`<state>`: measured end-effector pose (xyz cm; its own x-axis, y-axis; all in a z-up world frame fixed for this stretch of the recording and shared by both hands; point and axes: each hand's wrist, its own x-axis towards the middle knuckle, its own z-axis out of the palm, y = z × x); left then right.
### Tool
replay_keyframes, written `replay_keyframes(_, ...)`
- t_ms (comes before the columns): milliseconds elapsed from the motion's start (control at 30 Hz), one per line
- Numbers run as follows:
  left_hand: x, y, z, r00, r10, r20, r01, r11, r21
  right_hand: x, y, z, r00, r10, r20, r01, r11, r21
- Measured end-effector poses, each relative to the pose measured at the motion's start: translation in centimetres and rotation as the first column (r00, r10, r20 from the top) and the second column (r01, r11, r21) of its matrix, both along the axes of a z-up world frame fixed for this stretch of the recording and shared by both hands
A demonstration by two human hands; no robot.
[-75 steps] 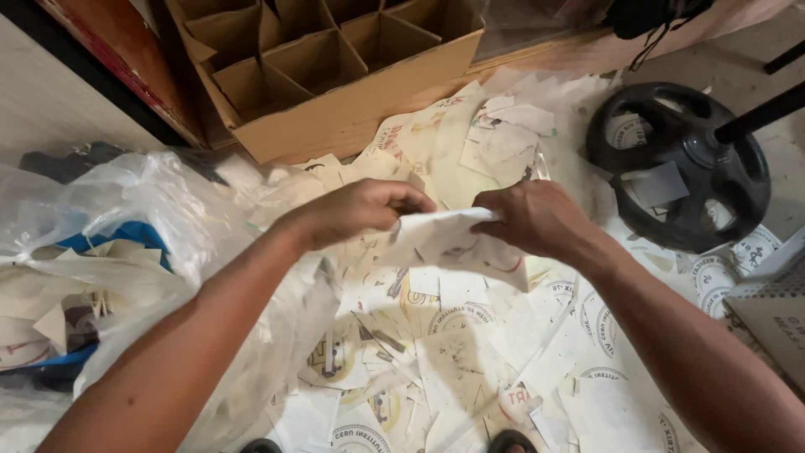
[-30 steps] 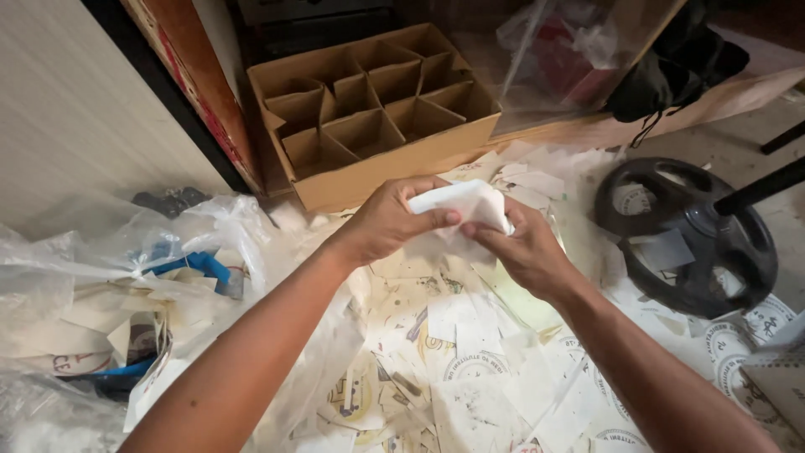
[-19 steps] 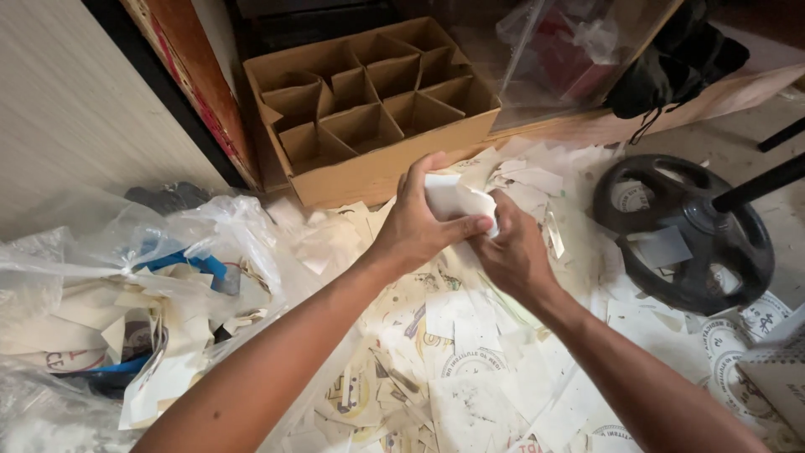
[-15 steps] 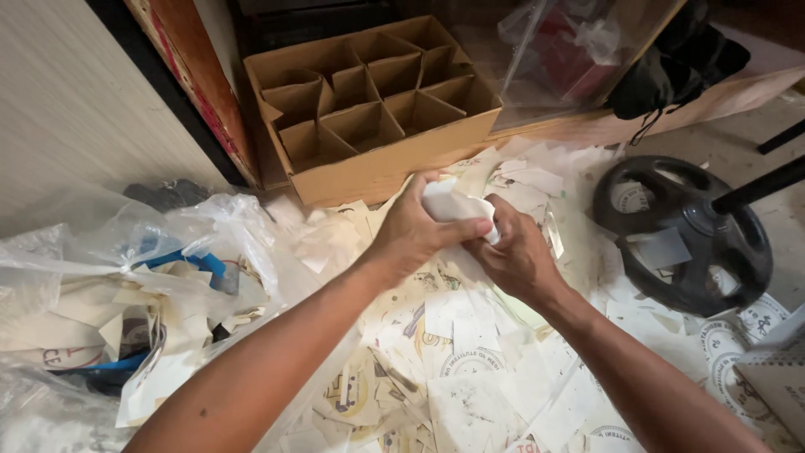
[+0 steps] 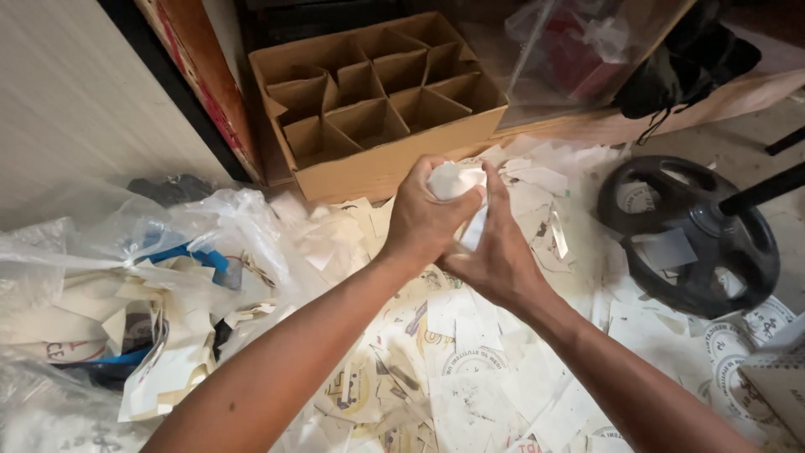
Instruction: Picking up various paper scraps and adhesive stickers from the floor and placing them into a plastic trash bag.
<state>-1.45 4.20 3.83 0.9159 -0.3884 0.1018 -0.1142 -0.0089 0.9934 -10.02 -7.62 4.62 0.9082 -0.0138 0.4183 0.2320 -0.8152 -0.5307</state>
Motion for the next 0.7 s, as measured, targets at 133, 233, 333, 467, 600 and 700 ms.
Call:
replay_keyframes(133,0.1,0.1,-1.6,0.987,-0.137,-0.084,0.135,0.99,-0.032,0.0,-0.8,-0.4,0.998,0.028,-0.057,-0.015,0.977,0.213)
replay_keyframes(233,0.0,0.3,-1.4,0.954,-0.138,0.265,0.186,0.968,-0.165,-0.1,-0.8,-0.9,0.994,0.034,-0.108,0.001,0.951,0.309)
replay_keyframes(333,-0.4,0.5,-0.4,0.952,-0.173,0.252,0.156,0.984,0.084,-0.2,-1.2,-1.1,0.979,-0.052,-0.199,0.097,0.97,0.223)
replay_keyframes(467,-0.8,0.6,0.9,0.929,-0.126,0.347,0.142,0.99,-0.021,0.4,-1.3,-1.1,0.981,0.003,-0.195,0.038,0.978,0.205)
replay_keyframes(600,-0.1,0.3,0.8,0.932,-0.124,0.34,0.133,0.991,-0.002,0.7,-0.5,-0.1,0.973,0.123,-0.198,-0.056,0.948,0.312)
replay_keyframes(700,-0.7,1.5,3.0,0.927,-0.145,0.345,0.153,0.988,0.003,0.9,0.0,0.5,0.962,0.1,-0.252,-0.011,0.944,0.329)
